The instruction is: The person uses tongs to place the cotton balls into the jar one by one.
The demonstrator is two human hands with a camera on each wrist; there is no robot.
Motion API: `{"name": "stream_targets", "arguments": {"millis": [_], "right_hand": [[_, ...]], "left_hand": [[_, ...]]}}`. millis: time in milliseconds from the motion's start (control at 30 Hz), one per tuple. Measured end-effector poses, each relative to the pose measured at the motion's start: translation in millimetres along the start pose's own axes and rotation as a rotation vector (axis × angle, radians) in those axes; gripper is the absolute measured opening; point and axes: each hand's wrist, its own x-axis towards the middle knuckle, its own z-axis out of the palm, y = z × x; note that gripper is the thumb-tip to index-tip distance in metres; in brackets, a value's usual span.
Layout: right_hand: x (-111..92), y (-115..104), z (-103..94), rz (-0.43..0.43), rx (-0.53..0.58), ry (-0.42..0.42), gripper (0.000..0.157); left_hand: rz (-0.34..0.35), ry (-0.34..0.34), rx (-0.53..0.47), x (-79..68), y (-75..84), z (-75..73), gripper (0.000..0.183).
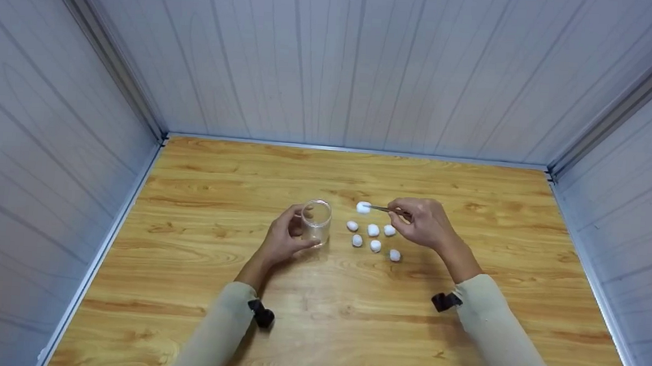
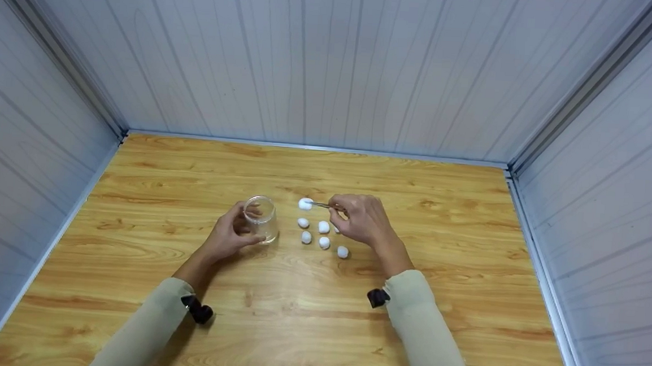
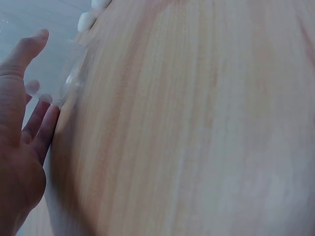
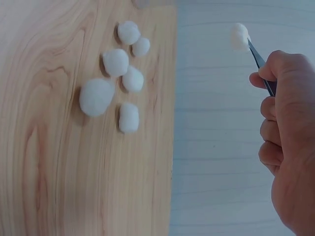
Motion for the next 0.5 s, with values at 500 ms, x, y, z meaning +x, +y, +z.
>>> {"name": "stream_targets", "arguments": {"millis": [500], "right_hand": [[19.2, -15.5, 10.7, 0.004, 0.022, 0.004, 0.012]], "left_hand": [[-0.003, -0.026, -0.015, 0.7, -0.6, -1.2, 0.067]]}}
